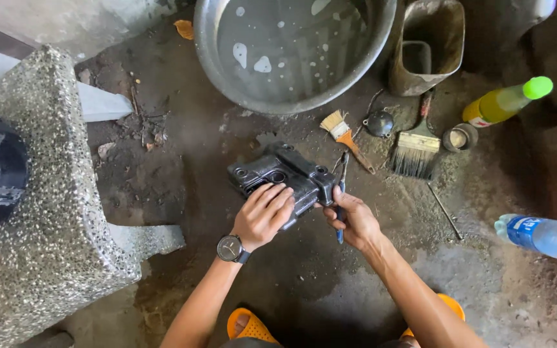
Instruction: Cleaning a motorcycle engine valve cover using a brush and solvent.
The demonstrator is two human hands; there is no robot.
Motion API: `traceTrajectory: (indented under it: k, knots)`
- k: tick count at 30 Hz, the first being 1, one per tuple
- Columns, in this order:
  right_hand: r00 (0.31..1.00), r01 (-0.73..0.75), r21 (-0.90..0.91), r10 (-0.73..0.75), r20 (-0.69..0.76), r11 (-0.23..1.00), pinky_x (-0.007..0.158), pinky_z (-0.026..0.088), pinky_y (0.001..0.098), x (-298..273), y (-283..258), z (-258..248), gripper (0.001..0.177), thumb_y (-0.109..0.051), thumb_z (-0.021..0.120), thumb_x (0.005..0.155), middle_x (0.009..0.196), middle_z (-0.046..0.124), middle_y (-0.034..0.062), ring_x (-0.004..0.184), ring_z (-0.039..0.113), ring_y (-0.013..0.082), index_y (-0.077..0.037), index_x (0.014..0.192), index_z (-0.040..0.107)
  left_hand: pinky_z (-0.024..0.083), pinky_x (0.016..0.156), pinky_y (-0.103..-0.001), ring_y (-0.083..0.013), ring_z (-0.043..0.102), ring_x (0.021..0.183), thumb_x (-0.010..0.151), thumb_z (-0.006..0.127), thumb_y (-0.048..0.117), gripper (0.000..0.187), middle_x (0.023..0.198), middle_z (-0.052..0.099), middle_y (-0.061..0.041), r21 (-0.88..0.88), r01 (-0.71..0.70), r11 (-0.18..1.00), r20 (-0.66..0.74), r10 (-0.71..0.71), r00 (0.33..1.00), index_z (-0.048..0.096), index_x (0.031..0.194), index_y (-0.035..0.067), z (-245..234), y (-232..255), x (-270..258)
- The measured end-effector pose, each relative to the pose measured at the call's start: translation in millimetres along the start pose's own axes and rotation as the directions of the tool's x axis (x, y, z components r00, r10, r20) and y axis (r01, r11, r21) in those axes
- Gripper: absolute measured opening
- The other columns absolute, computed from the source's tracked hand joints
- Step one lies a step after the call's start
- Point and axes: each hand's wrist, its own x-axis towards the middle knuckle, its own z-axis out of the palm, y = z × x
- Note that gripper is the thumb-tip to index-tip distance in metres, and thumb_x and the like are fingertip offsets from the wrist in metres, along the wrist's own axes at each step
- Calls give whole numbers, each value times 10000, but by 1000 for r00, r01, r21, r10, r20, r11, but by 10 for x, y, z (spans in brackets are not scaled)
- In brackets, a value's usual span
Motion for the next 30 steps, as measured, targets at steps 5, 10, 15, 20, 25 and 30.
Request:
traceTrajectory:
  k: [5,10,15,20,25,30]
  knots:
    - [997,-18,-63,23,79,998,428,349,224,27,154,-91,388,-319,545,1036,899,717,167,599,501,107,50,1042,666,492,1096,-533,-366,659,1215,794,760,27,333,1253,699,-190,-62,115,991,107,-108,988,677,1114,-13,1,93,-264]
    - [986,-9,-107,27,166,994,439,358,222,117,319,-401,438,-349,533,1070,858,690,146,556,463,96,63,1060,682,328,1191,-577,-327,540,1349,672,850,100,699,1406,582,-150,22,448,894,129,-447,885,573,1309,29,-160,214,-485]
    - [982,-5,-108,25,189,994,436,362,220,56,213,-316,458,-363,528,1077,846,680,128,538,456,92,68,1078,685,325,1303,-580,-339,351,1595,768,605,-27,879,1676,362,-147,-208,786,582,29,-800,600,316,1593,64,-213,254,-849]
    - [982,-26,-164,56,181,986,431,355,213,129,142,-434,443,-362,531,1042,890,722,138,562,487,88,57,1067,675,146,1194,-705,-387,318,1455,691,844,344,917,1560,376,-165,238,373,897,81,-401,913,410,1456,84,-66,156,-644]
    - [992,11,-274,24,123,962,434,359,221,122,-91,-360,441,-351,566,1072,822,678,123,557,492,93,73,1058,683,347,1201,-586,-280,499,1381,688,846,184,764,1476,517,-88,82,194,978,394,-211,894,562,1393,99,42,79,-29]
    - [992,-57,-597,-21,-124,800,439,371,279,-219,-694,-81,392,-368,551,1024,853,771,108,548,504,127,2,1038,678,489,985,-508,-393,556,1134,649,864,276,777,1305,583,-167,-17,438,899,561,-354,748,581,1345,76,-165,177,467]
